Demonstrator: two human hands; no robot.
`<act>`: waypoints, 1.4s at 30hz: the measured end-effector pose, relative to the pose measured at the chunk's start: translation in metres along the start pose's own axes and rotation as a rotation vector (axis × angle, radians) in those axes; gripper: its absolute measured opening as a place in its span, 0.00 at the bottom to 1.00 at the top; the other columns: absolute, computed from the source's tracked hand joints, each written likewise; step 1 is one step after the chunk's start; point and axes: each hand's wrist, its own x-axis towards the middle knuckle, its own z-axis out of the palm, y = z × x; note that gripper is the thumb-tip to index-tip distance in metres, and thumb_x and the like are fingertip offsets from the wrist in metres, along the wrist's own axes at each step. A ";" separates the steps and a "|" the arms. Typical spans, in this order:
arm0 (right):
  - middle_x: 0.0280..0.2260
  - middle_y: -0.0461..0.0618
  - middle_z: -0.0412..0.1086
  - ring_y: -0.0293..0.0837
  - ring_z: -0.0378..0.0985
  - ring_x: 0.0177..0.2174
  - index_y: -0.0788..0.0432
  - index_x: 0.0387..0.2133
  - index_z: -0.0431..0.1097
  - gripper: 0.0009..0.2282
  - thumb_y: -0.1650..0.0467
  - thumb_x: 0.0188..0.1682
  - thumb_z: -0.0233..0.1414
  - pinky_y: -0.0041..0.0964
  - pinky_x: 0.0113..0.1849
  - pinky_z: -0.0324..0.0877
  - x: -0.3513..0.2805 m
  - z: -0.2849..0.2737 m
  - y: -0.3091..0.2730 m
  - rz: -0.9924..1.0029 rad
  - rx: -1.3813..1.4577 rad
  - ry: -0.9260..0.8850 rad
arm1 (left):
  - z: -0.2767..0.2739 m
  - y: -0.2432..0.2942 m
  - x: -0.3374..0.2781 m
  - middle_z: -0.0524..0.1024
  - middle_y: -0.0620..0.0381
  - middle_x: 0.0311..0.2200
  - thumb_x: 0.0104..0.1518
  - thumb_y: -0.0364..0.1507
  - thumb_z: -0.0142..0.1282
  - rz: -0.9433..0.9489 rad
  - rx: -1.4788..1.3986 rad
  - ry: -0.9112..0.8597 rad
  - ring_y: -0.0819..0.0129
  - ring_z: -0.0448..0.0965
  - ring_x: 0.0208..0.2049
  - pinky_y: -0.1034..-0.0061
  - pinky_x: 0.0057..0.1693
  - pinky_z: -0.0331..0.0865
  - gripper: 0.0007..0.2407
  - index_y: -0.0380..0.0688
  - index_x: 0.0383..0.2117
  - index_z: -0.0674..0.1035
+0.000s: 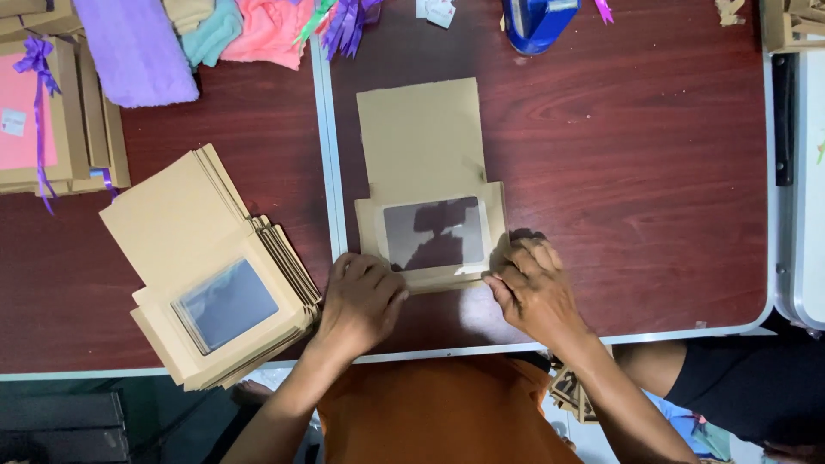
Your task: The person places a dark rectangular item into a brown paper envelope with a clear window, folds the flaps, and seals the envelope using a tape dispenser. The person then picks up a purple ribbon from the table.
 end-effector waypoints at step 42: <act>0.18 0.45 0.70 0.49 0.75 0.25 0.52 0.23 0.77 0.14 0.58 0.35 0.71 0.40 0.31 0.69 -0.016 0.012 -0.022 0.303 -0.010 0.117 | 0.002 -0.002 -0.025 0.75 0.54 0.33 0.58 0.29 0.53 0.128 0.081 0.154 0.54 0.77 0.39 0.56 0.51 0.66 0.04 0.52 0.28 0.81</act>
